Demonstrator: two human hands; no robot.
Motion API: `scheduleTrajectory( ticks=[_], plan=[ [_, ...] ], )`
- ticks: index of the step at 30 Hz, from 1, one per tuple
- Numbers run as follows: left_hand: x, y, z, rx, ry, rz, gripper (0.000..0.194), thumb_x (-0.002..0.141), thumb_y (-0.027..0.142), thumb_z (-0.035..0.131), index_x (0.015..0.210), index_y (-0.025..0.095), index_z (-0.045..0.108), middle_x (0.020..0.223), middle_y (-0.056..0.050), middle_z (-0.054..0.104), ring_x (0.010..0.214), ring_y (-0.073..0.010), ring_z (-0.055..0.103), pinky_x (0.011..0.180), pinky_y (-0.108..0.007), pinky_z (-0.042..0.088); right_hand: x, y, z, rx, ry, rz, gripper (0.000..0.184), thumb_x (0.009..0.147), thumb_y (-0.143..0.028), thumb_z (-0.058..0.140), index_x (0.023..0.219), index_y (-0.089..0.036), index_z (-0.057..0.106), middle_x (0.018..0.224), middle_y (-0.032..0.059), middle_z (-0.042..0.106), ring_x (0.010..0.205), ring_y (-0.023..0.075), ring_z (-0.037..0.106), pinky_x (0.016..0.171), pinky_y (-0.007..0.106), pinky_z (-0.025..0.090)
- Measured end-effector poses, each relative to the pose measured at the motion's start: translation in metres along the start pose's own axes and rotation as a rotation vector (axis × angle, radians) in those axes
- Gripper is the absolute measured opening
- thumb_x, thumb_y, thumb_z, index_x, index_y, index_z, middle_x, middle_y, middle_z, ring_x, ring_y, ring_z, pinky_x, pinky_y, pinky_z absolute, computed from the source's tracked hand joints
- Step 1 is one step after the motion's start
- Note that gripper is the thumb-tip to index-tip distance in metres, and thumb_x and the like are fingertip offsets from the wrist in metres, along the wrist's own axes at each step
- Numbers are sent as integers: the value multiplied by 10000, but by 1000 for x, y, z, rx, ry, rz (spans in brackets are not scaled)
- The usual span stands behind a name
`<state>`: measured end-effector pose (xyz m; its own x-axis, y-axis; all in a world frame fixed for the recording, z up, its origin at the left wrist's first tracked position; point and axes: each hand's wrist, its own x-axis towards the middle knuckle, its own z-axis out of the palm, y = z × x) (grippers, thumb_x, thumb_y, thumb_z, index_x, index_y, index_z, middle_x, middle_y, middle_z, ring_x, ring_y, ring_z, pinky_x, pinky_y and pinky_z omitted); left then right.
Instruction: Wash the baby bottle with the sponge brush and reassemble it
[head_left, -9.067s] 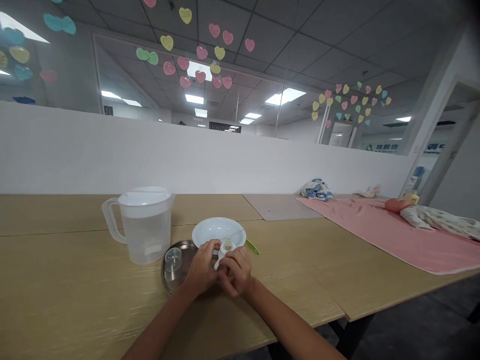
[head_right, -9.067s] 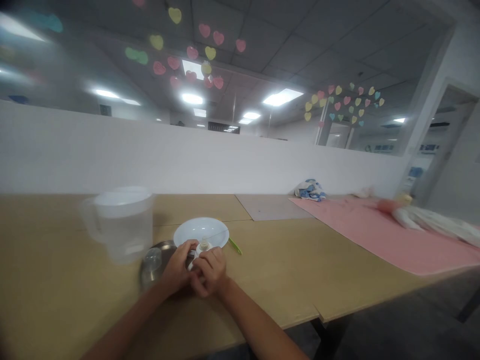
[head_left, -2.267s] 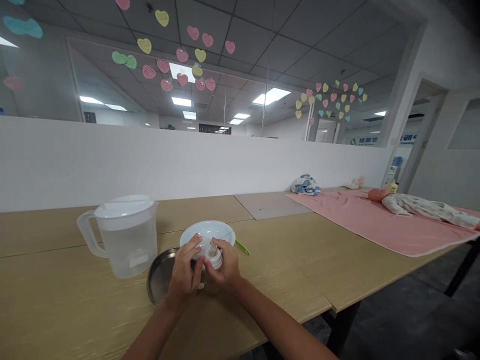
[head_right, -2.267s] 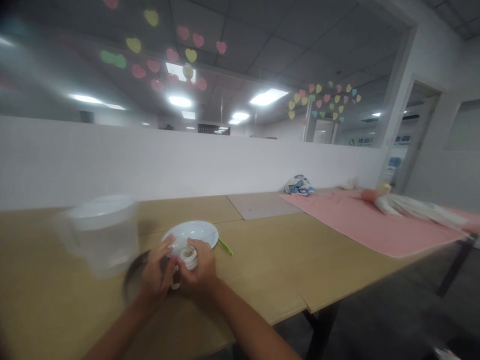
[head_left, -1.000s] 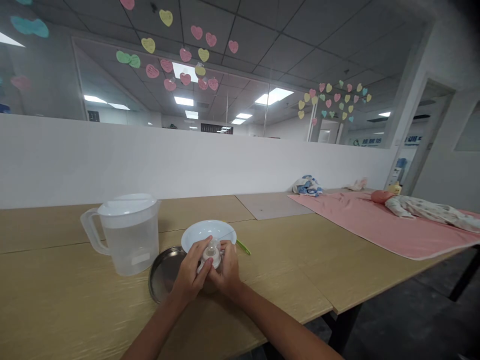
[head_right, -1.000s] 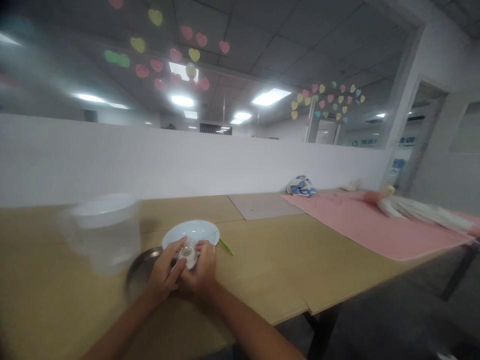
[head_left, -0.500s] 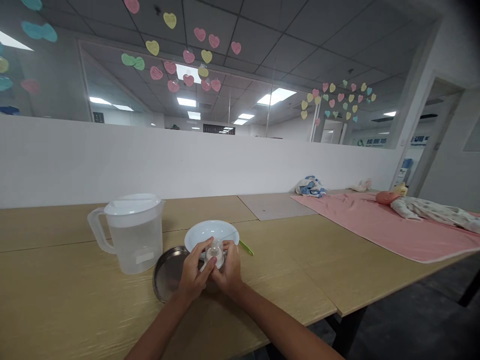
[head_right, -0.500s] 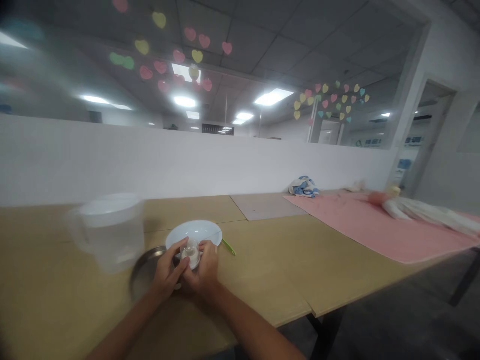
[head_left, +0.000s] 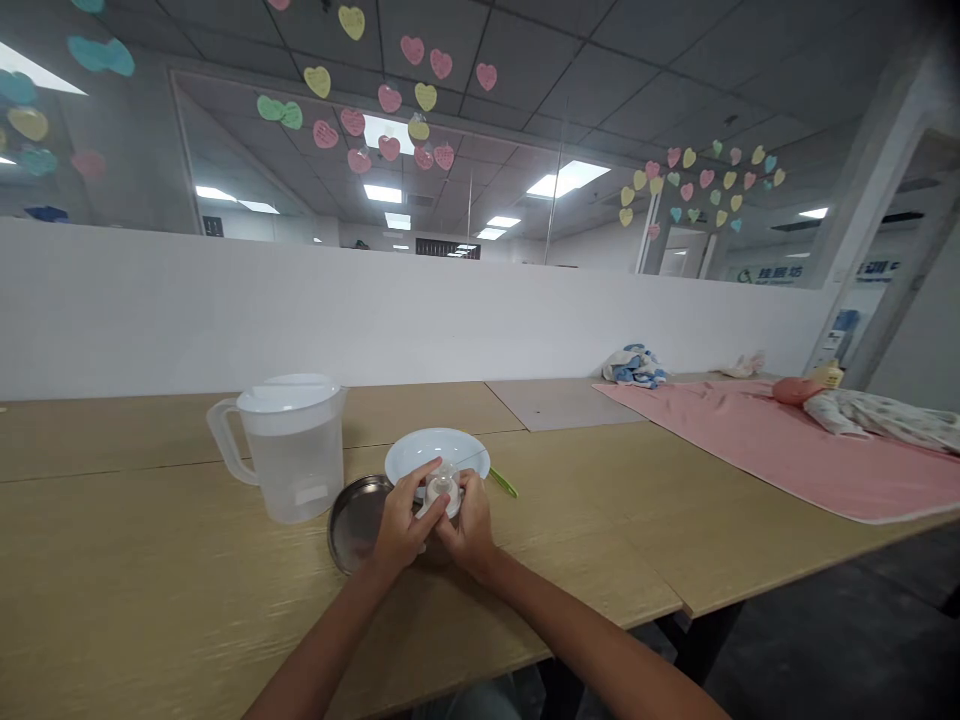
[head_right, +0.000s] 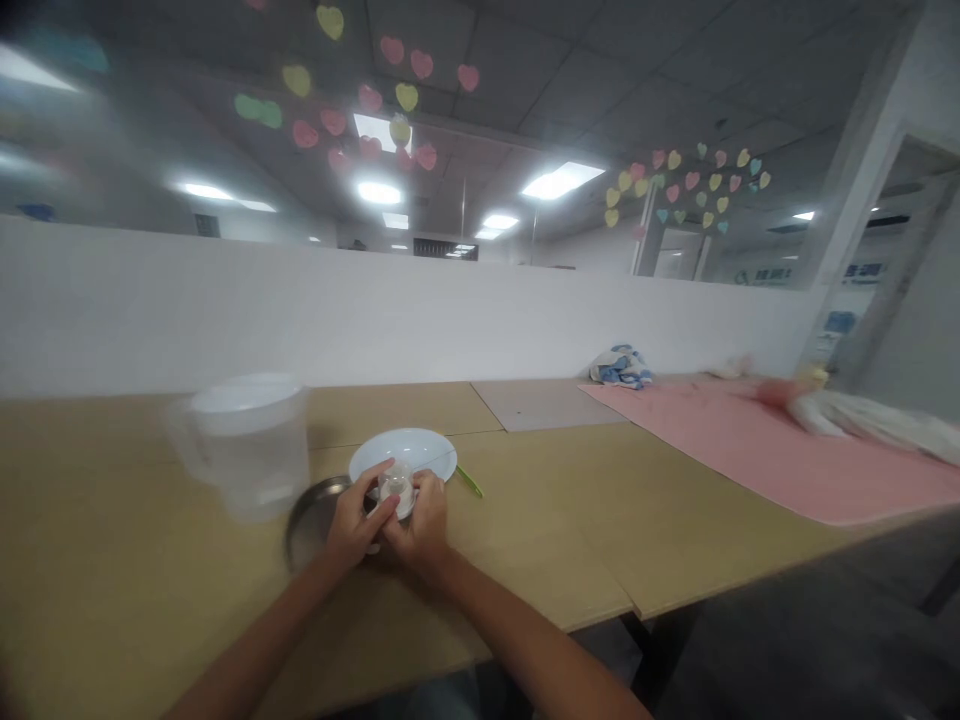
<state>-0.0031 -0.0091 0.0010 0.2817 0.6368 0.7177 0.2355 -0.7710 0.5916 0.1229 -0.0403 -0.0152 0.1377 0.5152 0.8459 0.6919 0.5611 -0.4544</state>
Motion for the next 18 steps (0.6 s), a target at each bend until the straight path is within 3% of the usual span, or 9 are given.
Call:
scheduleTrajectory(
  ticks=[5, 12, 18],
  plan=[
    [0, 3, -7, -4, -76, 5, 456, 826, 376, 498, 1240, 184, 489, 1218, -96, 578, 1061, -212, 562, 919, -361, 438, -1, -1, 2, -18, 10, -13, 267, 783, -413, 419, 913, -179, 420, 852, 63, 512, 757, 197, 496, 664, 367, 422],
    [-9, 3, -11, 164, -124, 93, 517, 889, 339, 391, 1382, 220, 288, 1300, -87, 515, 1102, -201, 538, 906, -338, 434, 5, 7, -4, -101, -16, -109, 315, 770, -485, 433, 863, -185, 457, 803, 48, 498, 739, 200, 465, 668, 362, 381],
    [-10, -7, -13, 248, -123, 112, 646, 865, 442, 420, 1413, 187, 194, 1122, -118, 621, 979, -224, 584, 836, -349, 455, 9, 13, -7, -112, -42, -159, 364, 752, -512, 446, 885, -174, 468, 821, 61, 501, 765, 217, 466, 685, 388, 381]
  ],
)
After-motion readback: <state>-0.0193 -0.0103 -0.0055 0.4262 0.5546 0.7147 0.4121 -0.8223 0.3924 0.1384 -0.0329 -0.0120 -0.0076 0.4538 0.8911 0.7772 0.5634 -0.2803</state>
